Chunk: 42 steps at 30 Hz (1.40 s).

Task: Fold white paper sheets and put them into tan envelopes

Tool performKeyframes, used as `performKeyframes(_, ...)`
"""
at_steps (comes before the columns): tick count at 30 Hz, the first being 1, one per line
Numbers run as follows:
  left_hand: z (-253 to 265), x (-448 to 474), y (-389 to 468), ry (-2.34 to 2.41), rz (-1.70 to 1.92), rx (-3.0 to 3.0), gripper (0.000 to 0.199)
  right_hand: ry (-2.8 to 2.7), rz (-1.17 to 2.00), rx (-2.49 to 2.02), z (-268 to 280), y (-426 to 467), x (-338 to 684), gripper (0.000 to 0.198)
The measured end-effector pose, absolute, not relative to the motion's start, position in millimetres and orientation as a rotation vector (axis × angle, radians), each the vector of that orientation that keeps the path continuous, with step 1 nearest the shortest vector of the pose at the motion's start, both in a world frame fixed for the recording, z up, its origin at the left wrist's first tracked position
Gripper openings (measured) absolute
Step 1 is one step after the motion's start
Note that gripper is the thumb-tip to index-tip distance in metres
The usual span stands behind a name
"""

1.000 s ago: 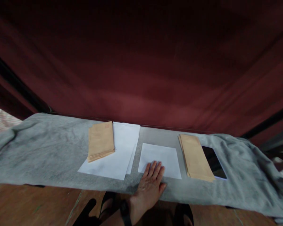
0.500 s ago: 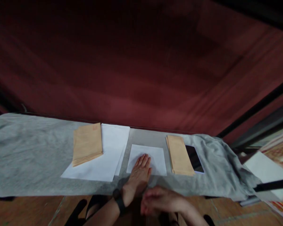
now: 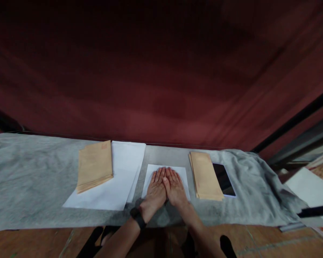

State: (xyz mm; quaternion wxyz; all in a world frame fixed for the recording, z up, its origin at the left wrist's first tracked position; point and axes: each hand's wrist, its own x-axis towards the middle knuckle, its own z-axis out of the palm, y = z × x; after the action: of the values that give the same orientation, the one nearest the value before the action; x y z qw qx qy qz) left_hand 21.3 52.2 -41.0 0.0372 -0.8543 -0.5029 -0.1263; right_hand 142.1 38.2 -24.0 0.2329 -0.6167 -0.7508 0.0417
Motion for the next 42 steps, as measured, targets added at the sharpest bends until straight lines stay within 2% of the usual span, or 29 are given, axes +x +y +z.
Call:
performKeyframes(8,-35,12,57,-1.597,-0.416,-2.570,0.058,-2.035,-0.049,-1.733,-32,39,151,0.055)
performKeyframes(23,-24,-13,55,-1.955,-0.460,-2.342,0.063,-1.826,-0.207,-1.822,-43,23,167,0.064)
performKeyframes(31,-30,16,39,-1.548,-0.548,-2.599,0.056,-2.030,-0.083,-1.701,-27,19,151,0.054)
performKeyframes(42,-29,-5,35,-1.685,-0.485,-2.467,0.057,-2.017,-0.282,-1.723,-42,14,158,0.058)
